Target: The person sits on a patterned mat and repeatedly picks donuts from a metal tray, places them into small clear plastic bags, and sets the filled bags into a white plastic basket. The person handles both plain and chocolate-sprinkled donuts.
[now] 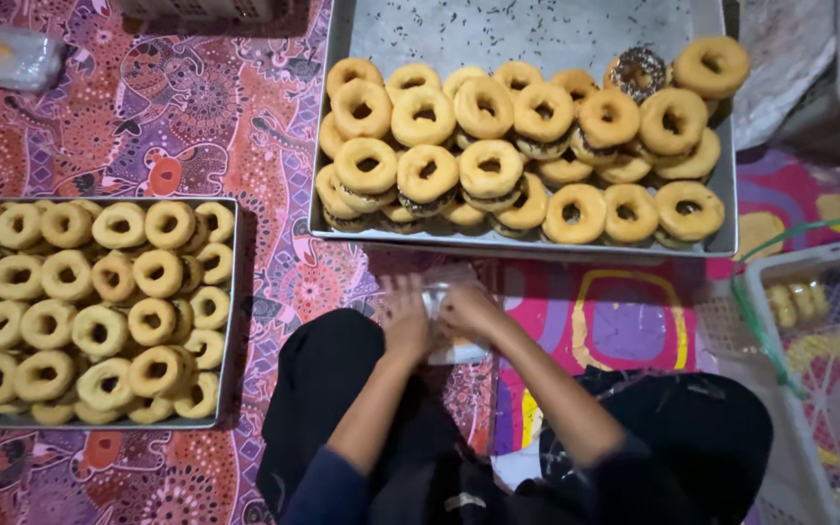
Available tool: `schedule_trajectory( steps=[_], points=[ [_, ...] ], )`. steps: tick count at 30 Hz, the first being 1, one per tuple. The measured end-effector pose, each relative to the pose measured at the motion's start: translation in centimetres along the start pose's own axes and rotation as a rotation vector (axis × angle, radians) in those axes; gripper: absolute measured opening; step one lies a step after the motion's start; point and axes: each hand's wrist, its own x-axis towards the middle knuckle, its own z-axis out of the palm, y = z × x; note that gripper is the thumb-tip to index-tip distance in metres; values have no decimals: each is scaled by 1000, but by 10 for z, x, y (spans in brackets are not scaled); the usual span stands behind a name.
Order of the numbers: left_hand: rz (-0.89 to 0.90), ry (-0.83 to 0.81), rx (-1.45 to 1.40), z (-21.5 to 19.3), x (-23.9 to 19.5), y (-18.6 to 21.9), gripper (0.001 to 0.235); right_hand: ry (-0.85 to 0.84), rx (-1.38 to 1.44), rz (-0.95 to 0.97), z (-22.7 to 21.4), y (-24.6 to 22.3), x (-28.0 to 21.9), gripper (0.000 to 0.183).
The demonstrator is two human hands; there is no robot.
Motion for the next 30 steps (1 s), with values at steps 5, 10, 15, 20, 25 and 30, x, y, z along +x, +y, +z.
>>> schedule_trajectory(
  steps=[5,10,15,20,25,30],
  points=[
    [-640,-364,-2036,-29,-33,-2,73,497,-161,-442,-39,-86,-109,69],
    [-890,173,-2318,-55,-18,-17,42,580,-42,-455,-152,-99,-97,35],
    [-773,132,-2294,-77,-7,-4,45,454,-419,-147,-240,-55,-18,23],
    [-669,55,-2313,-94,-13,21,42,651,89,-180,-222,-35,-81,20],
    [-574,-80,-2285,-107,-7,48,46,578,1787,51,-103,-54,-190,56],
    [-485,-129,-2050,-123,-28,97,48,360,2064,184,-6,-61,-211,52]
  ],
)
